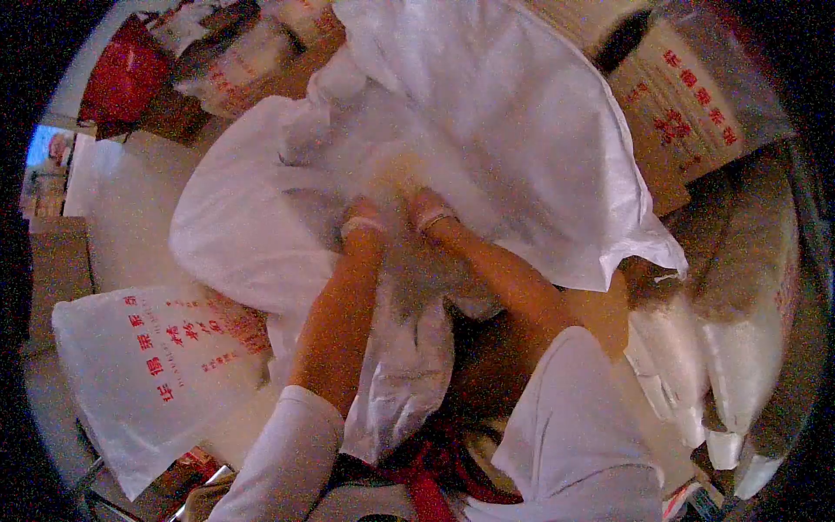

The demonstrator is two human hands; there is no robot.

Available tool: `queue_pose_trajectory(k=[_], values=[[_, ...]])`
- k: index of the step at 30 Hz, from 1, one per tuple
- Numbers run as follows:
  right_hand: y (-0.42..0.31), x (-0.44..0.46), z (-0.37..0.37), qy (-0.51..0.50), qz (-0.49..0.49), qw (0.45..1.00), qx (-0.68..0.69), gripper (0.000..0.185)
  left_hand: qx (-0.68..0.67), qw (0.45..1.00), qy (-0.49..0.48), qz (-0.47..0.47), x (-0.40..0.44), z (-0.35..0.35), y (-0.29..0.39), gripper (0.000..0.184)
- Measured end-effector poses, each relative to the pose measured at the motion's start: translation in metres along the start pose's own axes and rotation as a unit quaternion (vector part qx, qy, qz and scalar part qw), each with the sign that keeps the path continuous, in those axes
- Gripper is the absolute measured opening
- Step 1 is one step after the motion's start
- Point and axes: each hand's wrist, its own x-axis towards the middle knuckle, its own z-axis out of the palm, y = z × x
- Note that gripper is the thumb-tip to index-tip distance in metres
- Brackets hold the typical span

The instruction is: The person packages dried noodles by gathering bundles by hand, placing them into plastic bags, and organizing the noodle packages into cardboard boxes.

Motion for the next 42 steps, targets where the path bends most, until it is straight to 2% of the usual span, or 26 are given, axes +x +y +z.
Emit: queue_pose_trajectory(k=[2, 6, 7, 9, 12, 13, 15, 17, 18, 19, 20, 21, 22, 23, 24, 25, 26, 27, 28, 29, 31, 33, 36, 39, 41, 42], values=[[0.012, 0.013, 0.004, -0.032, 0.089, 0.995, 0.039, 0.045, -0.060, 0.998, 0.017, 0.013, 0.005, 0.007, -0.003, 0.032], [0.025, 0.017, -0.010, -0.062, 0.021, 0.995, 0.078, 0.049, -0.325, 0.944, 0.041, 0.030, 0.012, 0.017, -0.003, 0.034], [0.025, 0.018, -0.013, -0.073, 0.008, 0.994, 0.078, 0.050, -0.475, 0.880, 0.010, 0.023, 0.015, 0.021, 0.000, 0.034], [0.018, 0.010, -0.026, -0.085, -0.003, 0.993, 0.079, 0.051, -0.745, 0.661, -0.083, -0.020, 0.019, 0.023, 0.010, 0.035], [0.011, -0.001, -0.037, -0.115, -0.064, 0.983, 0.127, 0.051, -0.879, 0.424, -0.205, -0.070, 0.028, 0.022, 0.016, 0.036], [0.013, 0.005, -0.029, -0.112, -0.069, 0.984, 0.121, 0.050, -0.882, 0.413, -0.218, -0.072, 0.031, 0.022, 0.017, 0.037], [0.008, 0.006, -0.029, -0.111, -0.070, 0.985, 0.114, 0.049, -0.854, 0.467, -0.222, -0.058, 0.027, 0.016, 0.018, 0.038], [0.005, -0.002, -0.025, -0.120, -0.091, 0.986, 0.071, 0.051, -0.759, 0.619, -0.200, -0.033, 0.013, 0.017, 0.016, 0.037], [0.004, -0.006, -0.025, -0.128, -0.086, 0.985, 0.073, 0.051, -0.639, 0.750, -0.169, 0.003, 0.002, 0.008, 0.014, 0.038], [0.002, -0.009, -0.027, -0.133, -0.141, 0.979, 0.060, 0.052, -0.497, 0.856, -0.134, 0.041, -0.008, -0.002, 0.011, 0.038], [-0.001, -0.011, -0.031, -0.136, -0.197, 0.970, 0.048, 0.053, -0.337, 0.933, -0.094, 0.082, -0.015, -0.012, 0.009, 0.039], [-0.005, -0.014, -0.041, -0.137, -0.195, 0.970, 0.049, 0.053, -0.252, 0.959, -0.075, 0.105, -0.016, -0.012, 0.008, 0.040], [-0.009, -0.017, -0.052, -0.203, -0.212, 0.948, 0.125, 0.054, -0.166, 0.977, -0.052, 0.124, -0.016, -0.012, 0.006, 0.041], [-0.012, -0.019, -0.062, -0.266, -0.226, 0.916, 0.199, 0.055, -0.173, 0.980, -0.028, 0.093, -0.012, -0.008, 0.006, 0.034], [-0.010, -0.017, -0.070, -0.266, -0.225, 0.916, 0.200, 0.055, -0.180, 0.982, -0.003, 0.061, -0.006, -0.003, 0.005, 0.029], [-0.005, -0.014, -0.080, -0.253, -0.129, 0.941, 0.183, 0.058, -0.180, 0.982, -0.003, 0.061, 0.001, 0.000, 0.006, 0.029], [0.004, -0.011, -0.087, -0.238, -0.031, 0.957, 0.164, 0.061, -0.383, 0.921, -0.060, -0.021, 0.009, 0.007, 0.007, 0.028], [0.019, -0.002, -0.083, -0.238, -0.029, 0.957, 0.163, 0.061, -0.480, 0.871, -0.093, -0.057, 0.007, 0.008, 0.007, 0.028], [0.037, 0.006, -0.071, -0.185, -0.094, 0.965, 0.161, 0.066, -0.567, 0.809, -0.118, -0.100, 0.005, 0.009, 0.007, 0.027], [0.052, 0.012, -0.056, -0.130, -0.159, 0.966, 0.157, 0.070, -0.367, 0.930, -0.010, 0.025, -0.008, 0.005, 0.004, 0.023], [0.065, 0.000, -0.017, -0.106, -0.174, 0.969, 0.138, 0.072, -0.136, 0.974, 0.095, 0.153, -0.012, 0.007, 0.000, 0.019], [0.048, -0.021, -0.005, -0.079, -0.186, 0.972, 0.120, 0.074, -0.205, 0.965, 0.055, 0.157, 0.010, 0.018, -0.004, 0.018], [0.011, -0.042, -0.019, -0.173, -0.163, 0.971, 0.033, 0.063, -0.305, 0.940, -0.006, 0.153, 0.025, 0.028, -0.007, 0.016], [0.013, -0.040, -0.022, -0.102, -0.131, 0.985, -0.035, 0.046, -0.373, 0.920, -0.031, 0.116, 0.014, 0.014, -0.007, 0.016], [0.021, -0.029, -0.040, -0.228, -0.043, 0.972, 0.031, 0.035, -0.347, 0.931, -0.034, 0.113, 0.001, -0.002, -0.002, 0.016], [0.026, -0.029, -0.049, -0.227, -0.043, 0.973, 0.029, 0.035, -0.318, 0.941, -0.034, 0.110, -0.005, -0.011, 0.001, 0.017]])
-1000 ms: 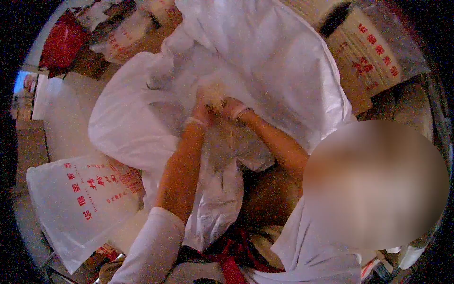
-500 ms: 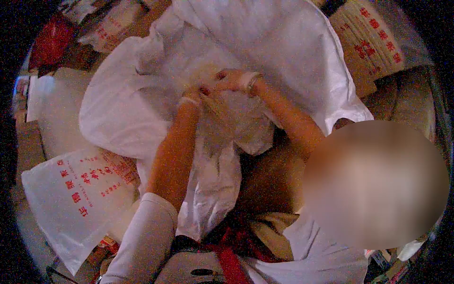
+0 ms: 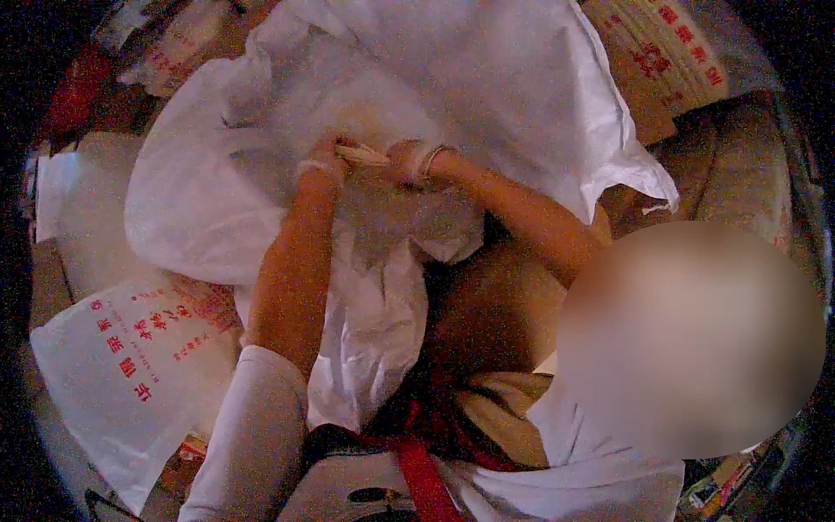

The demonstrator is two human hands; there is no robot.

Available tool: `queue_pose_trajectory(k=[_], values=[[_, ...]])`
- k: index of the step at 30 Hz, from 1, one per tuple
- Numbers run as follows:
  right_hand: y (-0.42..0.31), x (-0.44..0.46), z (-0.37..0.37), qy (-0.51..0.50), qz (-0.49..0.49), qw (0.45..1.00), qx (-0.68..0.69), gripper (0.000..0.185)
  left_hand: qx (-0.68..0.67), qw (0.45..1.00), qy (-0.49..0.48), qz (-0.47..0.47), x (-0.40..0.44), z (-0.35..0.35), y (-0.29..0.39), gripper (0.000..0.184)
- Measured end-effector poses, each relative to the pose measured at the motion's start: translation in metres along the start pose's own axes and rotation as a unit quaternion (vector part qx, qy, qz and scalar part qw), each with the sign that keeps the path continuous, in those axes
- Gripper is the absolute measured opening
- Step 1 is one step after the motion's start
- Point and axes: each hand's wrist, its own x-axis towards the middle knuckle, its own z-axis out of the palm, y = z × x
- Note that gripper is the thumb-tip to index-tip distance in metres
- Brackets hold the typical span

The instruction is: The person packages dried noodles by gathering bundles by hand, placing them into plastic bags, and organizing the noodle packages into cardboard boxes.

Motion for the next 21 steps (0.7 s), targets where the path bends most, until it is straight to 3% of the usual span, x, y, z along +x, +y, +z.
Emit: queue_pose_trajectory(k=[3, 6, 8, 9, 12, 14, 18, 20, 21], values=[[0.014, -0.017, -0.023, -0.062, -0.089, 0.975, -0.194, 0.029, 0.073, 0.997, 0.006, 0.000, -0.004, -0.006, 0.008, 0.019], [0.012, -0.041, -0.042, -0.096, -0.084, 0.976, -0.174, 0.030, 0.116, 0.993, 0.015, 0.009, 0.002, -0.004, 0.002, 0.019], [0.003, -0.061, -0.060, -0.099, -0.033, 0.994, -0.043, 0.031, 0.136, 0.991, 0.016, 0.009, 0.004, -0.003, -0.001, 0.019], [0.004, -0.066, -0.069, -0.096, -0.036, 0.994, -0.049, 0.031, 0.145, 0.989, 0.017, 0.009, 0.005, -0.002, -0.003, 0.019], [0.000, -0.081, -0.095, -0.065, -0.144, 0.978, -0.139, 0.030, 0.168, 0.986, 0.016, 0.009, 0.007, 0.001, -0.006, 0.020], [-0.006, -0.094, -0.107, -0.030, -0.024, 0.999, -0.020, 0.027, 0.177, 0.984, 0.012, 0.009, 0.007, 0.004, -0.008, 0.020], [0.003, -0.083, -0.115, 0.000, -0.014, 0.998, 0.065, 0.027, 0.193, 0.981, 0.005, 0.014, 0.006, 0.014, -0.009, 0.021], [-0.003, -0.073, -0.113, 0.063, 0.005, 0.995, 0.080, 0.022, 0.200, 0.980, 0.005, 0.016, 0.004, 0.020, -0.009, 0.022], [0.005, -0.050, -0.104, 0.105, -0.149, 0.981, -0.061, 0.021, 0.202, 0.979, 0.008, 0.016, 0.002, 0.021, -0.009, 0.022]])
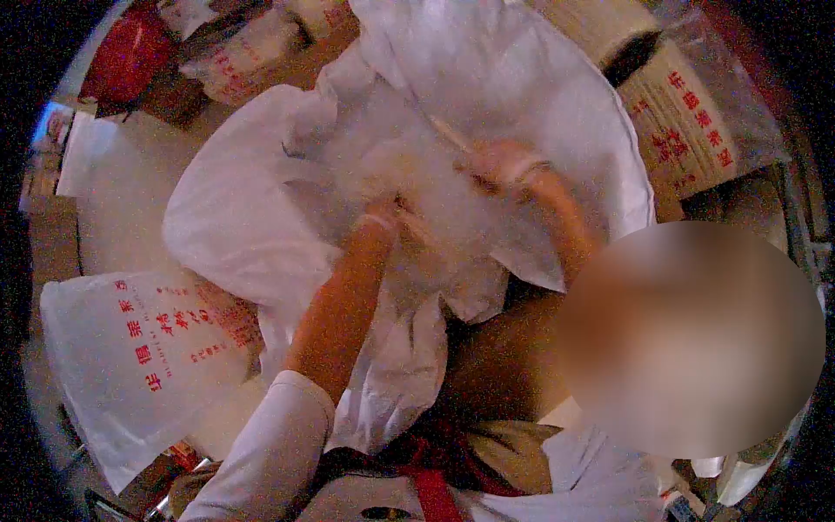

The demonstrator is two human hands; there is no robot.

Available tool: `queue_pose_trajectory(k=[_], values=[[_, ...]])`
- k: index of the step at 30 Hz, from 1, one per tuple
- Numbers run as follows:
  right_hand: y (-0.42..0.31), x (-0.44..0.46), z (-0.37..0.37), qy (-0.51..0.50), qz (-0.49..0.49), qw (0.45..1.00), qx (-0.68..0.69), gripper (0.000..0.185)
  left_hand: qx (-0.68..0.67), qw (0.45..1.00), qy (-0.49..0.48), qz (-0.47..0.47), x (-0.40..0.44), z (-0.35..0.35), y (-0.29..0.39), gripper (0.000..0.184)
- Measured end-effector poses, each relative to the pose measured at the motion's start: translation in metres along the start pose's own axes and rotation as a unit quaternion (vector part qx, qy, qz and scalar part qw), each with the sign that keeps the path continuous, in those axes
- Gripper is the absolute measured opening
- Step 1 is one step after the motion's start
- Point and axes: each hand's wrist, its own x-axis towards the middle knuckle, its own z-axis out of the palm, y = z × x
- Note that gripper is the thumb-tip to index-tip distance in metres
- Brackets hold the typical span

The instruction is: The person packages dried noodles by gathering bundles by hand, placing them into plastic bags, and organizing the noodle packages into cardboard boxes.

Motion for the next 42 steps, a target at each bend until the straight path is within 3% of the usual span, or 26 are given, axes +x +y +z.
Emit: queue_pose_trajectory(k=[1, 2, 4, 6, 8, 9, 11, 12, 14, 16, 17, 19, 22, 24, 25, 28, 30, 32, 34, 35, 37, 38, 39, 40, 41, 42], values=[[0.024, 0.026, 0.027, 0.030, -0.166, 0.977, -0.129, 0.020, -0.001, 1.000, 0.004, 0.000, 0.000, 0.001, 0.001, 0.023], [0.052, 0.060, 0.067, 0.059, -0.196, 0.944, -0.258, 0.021, -0.002, 1.000, 0.009, -0.002, 0.001, 0.004, 0.000, 0.023], [0.029, 0.090, 0.104, 0.067, -0.184, 0.935, -0.296, 0.026, -0.003, 1.000, 0.017, -0.006, 0.003, 0.005, -0.004, 0.024], [-0.010, 0.100, 0.120, 0.046, -0.145, 0.967, -0.203, 0.029, -0.012, 1.000, 0.025, -0.003, 0.001, 0.005, -0.008, 0.024], [-0.021, 0.107, 0.126, -0.141, 0.026, 0.980, -0.136, 0.034, -0.042, 0.998, 0.035, 0.008, -0.002, 0.007, -0.010, 0.025], [-0.032, 0.098, 0.116, -0.143, 0.028, 0.980, -0.137, 0.034, -0.068, 0.997, 0.041, 0.019, -0.003, 0.011, -0.010, 0.028], [-0.052, 0.076, 0.093, -0.163, 0.156, 0.974, -0.023, 0.041, -0.118, 0.991, 0.050, 0.042, -0.004, 0.016, -0.012, 0.033], [-0.056, 0.067, 0.086, -0.163, 0.156, 0.974, -0.023, 0.041, -0.141, 0.987, 0.056, 0.053, -0.002, 0.021, -0.016, 0.036], [-0.053, 0.050, 0.076, -0.154, 0.132, 0.967, 0.154, 0.047, -0.171, 0.980, 0.086, 0.055, 0.006, 0.029, -0.019, 0.037], [-0.034, 0.059, 0.089, -0.131, 0.090, 0.975, 0.157, 0.049, -0.202, 0.971, 0.115, 0.059, 0.015, 0.039, -0.017, 0.038], [-0.028, 0.063, 0.092, -0.108, 0.045, 0.980, 0.158, 0.050, -0.451, 0.891, 0.047, -0.027, 0.011, 0.027, -0.004, 0.035], [-0.031, 0.067, 0.091, -0.123, 0.006, 0.988, 0.094, 0.048, -0.663, 0.739, -0.024, -0.112, 0.005, 0.014, 0.009, 0.031], [0.002, 0.088, 0.118, -0.104, -0.081, 0.990, 0.045, 0.041, -0.669, 0.741, -0.063, -0.006, 0.003, 0.011, 0.016, 0.024], [0.030, 0.109, 0.144, -0.070, -0.130, 0.987, 0.059, 0.036, -0.779, 0.605, -0.116, -0.119, 0.013, 0.014, 0.018, 0.025], [0.040, 0.117, 0.152, -0.066, -0.141, 0.988, 0.006, 0.037, -0.779, 0.604, -0.116, -0.119, 0.010, 0.011, 0.022, 0.025], [0.033, 0.101, 0.144, -0.047, -0.135, 0.989, -0.030, 0.037, -0.733, 0.663, -0.109, -0.106, 0.002, 0.003, 0.027, 0.027], [0.028, 0.088, 0.142, -0.030, -0.118, 0.992, -0.012, 0.036, -0.576, 0.813, -0.080, -0.009, 0.014, 0.014, 0.015, 0.028], [0.026, 0.078, 0.140, 0.062, -0.011, 0.995, 0.078, 0.042, -0.535, 0.842, -0.052, 0.046, 0.047, 0.051, -0.007, 0.027], [0.008, 0.068, 0.117, 0.039, 0.038, 0.996, 0.075, 0.043, -0.488, 0.866, -0.027, 0.100, 0.044, 0.046, -0.007, 0.026], [0.003, 0.067, 0.109, 0.013, 0.083, 0.994, 0.068, 0.043, -0.555, 0.827, -0.076, -0.047, 0.022, 0.010, 0.009, 0.025], [0.024, 0.080, 0.114, 0.007, 0.079, 0.997, 0.020, 0.042, -0.603, 0.764, -0.123, -0.195, -0.001, -0.039, 0.021, 0.024], [0.031, 0.084, 0.117, 0.001, 0.072, 0.997, -0.032, 0.041, -0.223, 0.966, -0.124, -0.052, -0.005, -0.057, 0.018, 0.025], [0.028, 0.080, 0.113, 0.000, 0.073, 0.997, -0.029, 0.041, 0.202, 0.969, -0.101, 0.104, -0.004, -0.064, 0.013, 0.026], [0.024, 0.075, 0.107, -0.004, 0.075, 0.997, 0.003, 0.039, 0.203, 0.968, -0.102, 0.105, 0.002, -0.059, 0.007, 0.026], [0.022, 0.071, 0.102, -0.007, 0.076, 0.996, 0.034, 0.037, -0.026, 0.998, 0.046, -0.046, 0.015, -0.046, -0.004, 0.028], [0.035, 0.076, 0.109, -0.008, 0.077, 0.996, 0.033, 0.037, -0.139, 0.976, 0.108, -0.128, 0.017, -0.042, -0.004, 0.028]])
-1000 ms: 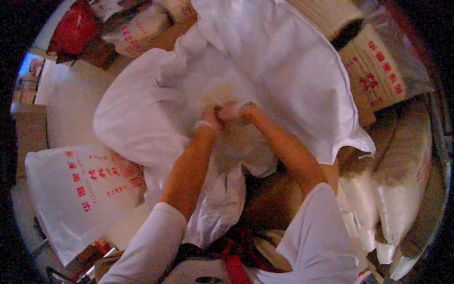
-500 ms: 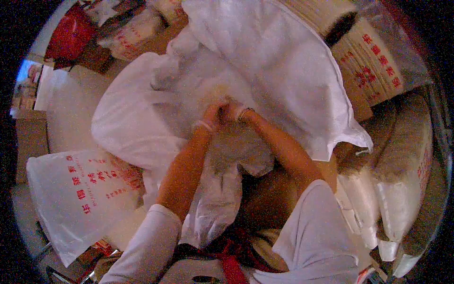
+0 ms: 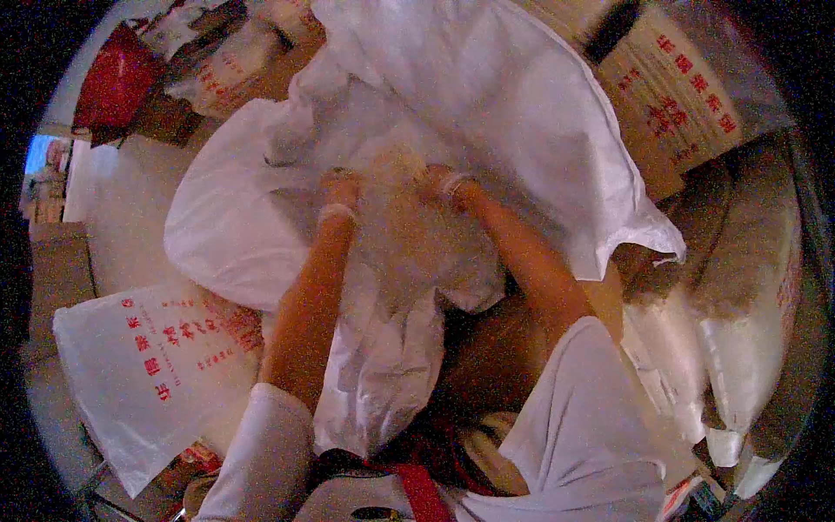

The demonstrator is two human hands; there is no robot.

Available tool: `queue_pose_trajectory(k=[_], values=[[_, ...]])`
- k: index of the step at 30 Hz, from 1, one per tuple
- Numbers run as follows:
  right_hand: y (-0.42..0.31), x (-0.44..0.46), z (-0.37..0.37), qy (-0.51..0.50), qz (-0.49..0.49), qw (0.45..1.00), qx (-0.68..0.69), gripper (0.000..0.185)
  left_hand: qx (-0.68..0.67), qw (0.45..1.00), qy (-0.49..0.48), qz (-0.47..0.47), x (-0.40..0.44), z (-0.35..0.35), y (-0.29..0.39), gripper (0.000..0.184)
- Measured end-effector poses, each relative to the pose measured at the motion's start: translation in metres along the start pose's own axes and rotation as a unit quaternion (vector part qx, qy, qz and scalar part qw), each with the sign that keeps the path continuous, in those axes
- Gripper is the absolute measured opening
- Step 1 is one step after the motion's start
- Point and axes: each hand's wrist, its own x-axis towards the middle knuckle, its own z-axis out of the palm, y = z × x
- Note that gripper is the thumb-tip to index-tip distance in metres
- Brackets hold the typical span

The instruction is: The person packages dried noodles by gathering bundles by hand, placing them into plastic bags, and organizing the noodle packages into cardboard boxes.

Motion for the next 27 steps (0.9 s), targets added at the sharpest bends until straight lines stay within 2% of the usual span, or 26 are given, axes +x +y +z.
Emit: queue_pose_trajectory(k=[1, 2, 3, 4, 5, 6, 7, 8, 9, 11, 12, 13, 14, 15, 17, 19, 20, 22, 23, 24, 27], values=[[0.014, 0.010, 0.007, -0.006, -0.041, 0.998, 0.037, 0.035, -0.124, 0.987, 0.079, -0.070, 0.001, 0.004, -0.001, 0.029], [0.013, 0.010, 0.005, -0.009, -0.062, 0.997, 0.055, 0.034, -0.063, 0.994, 0.082, 0.030, -0.005, 0.003, 0.001, 0.030], [0.012, 0.009, 0.003, -0.013, -0.082, 0.994, 0.073, 0.033, -0.032, 0.993, 0.083, 0.078, -0.001, 0.011, -0.004, 0.030], [0.010, 0.010, 0.000, -0.043, -0.016, 0.983, 0.177, 0.032, -0.002, 0.988, 0.085, 0.127, 0.001, 0.015, -0.005, 0.031], [0.008, 0.011, -0.001, -0.059, 0.018, 0.972, 0.228, 0.031, 0.048, 0.944, 0.139, 0.295, 0.025, 0.041, -0.024, 0.036], [0.008, 0.014, -0.001, -0.072, 0.053, 0.957, 0.278, 0.030, 0.070, 0.910, 0.160, 0.375, 0.023, 0.043, -0.021, 0.039], [0.009, 0.018, -0.001, -0.075, 0.005, 0.963, 0.258, 0.029, 0.095, 0.868, 0.185, 0.452, 0.021, 0.045, -0.019, 0.043], [0.008, 0.019, 0.000, -0.077, -0.018, 0.966, 0.248, 0.029, 0.065, 0.873, 0.150, 0.459, 0.019, 0.048, -0.020, 0.041], [0.006, 0.020, 0.001, -0.078, -0.042, 0.967, 0.238, 0.029, 0.028, 0.888, 0.105, 0.447, 0.018, 0.050, -0.021, 0.039], [-0.003, 0.024, 0.001, -0.093, -0.013, 0.981, 0.171, 0.029, -0.174, 0.922, -0.033, 0.344, 0.019, 0.056, -0.021, 0.035], [-0.007, 0.022, 0.000, -0.093, -0.013, 0.981, 0.172, 0.029, -0.292, 0.912, -0.090, 0.272, 0.021, 0.059, -0.021, 0.033], [-0.011, 0.019, 0.001, -0.101, 0.008, 0.967, 0.235, 0.029, -0.301, 0.912, -0.107, 0.257, 0.023, 0.060, -0.023, 0.031], [-0.015, 0.015, 0.001, -0.108, 0.030, 0.948, 0.297, 0.030, -0.227, 0.929, -0.101, 0.274, 0.019, 0.054, -0.020, 0.029], [-0.020, 0.009, -0.002, -0.108, 0.030, 0.948, 0.297, 0.030, -0.022, 0.950, -0.072, 0.303, 0.004, 0.037, -0.012, 0.028], [-0.029, 0.000, -0.007, -0.114, 0.038, 0.904, 0.411, 0.028, -0.003, 0.945, -0.054, 0.324, -0.003, 0.031, -0.009, 0.030], [-0.021, 0.009, 0.002, -0.120, 0.033, 0.885, 0.448, 0.027, 0.015, 0.938, -0.037, 0.345, 0.015, 0.050, -0.023, 0.034], [-0.019, 0.013, 0.005, -0.126, 0.028, 0.866, 0.483, 0.026, -0.107, 0.942, -0.087, 0.307, 0.049, 0.085, -0.049, 0.031], [-0.022, 0.012, 0.005, -0.126, 0.030, 0.856, 0.501, 0.027, -0.227, 0.927, -0.135, 0.265, 0.052, 0.090, -0.050, 0.029], [-0.023, 0.011, 0.005, -0.126, 0.032, 0.844, 0.520, 0.027, -0.394, 0.883, -0.218, 0.128, 0.023, 0.061, -0.026, 0.026], [-0.020, 0.014, 0.007, -0.126, 0.032, 0.845, 0.519, 0.027, -0.540, 0.790, -0.289, -0.016, 0.003, 0.040, -0.007, 0.025], [-0.024, 0.012, 0.006, -0.113, 0.002, 0.837, 0.535, 0.028, -0.514, 0.819, -0.253, 0.032, -0.012, 0.023, 0.011, 0.025]])
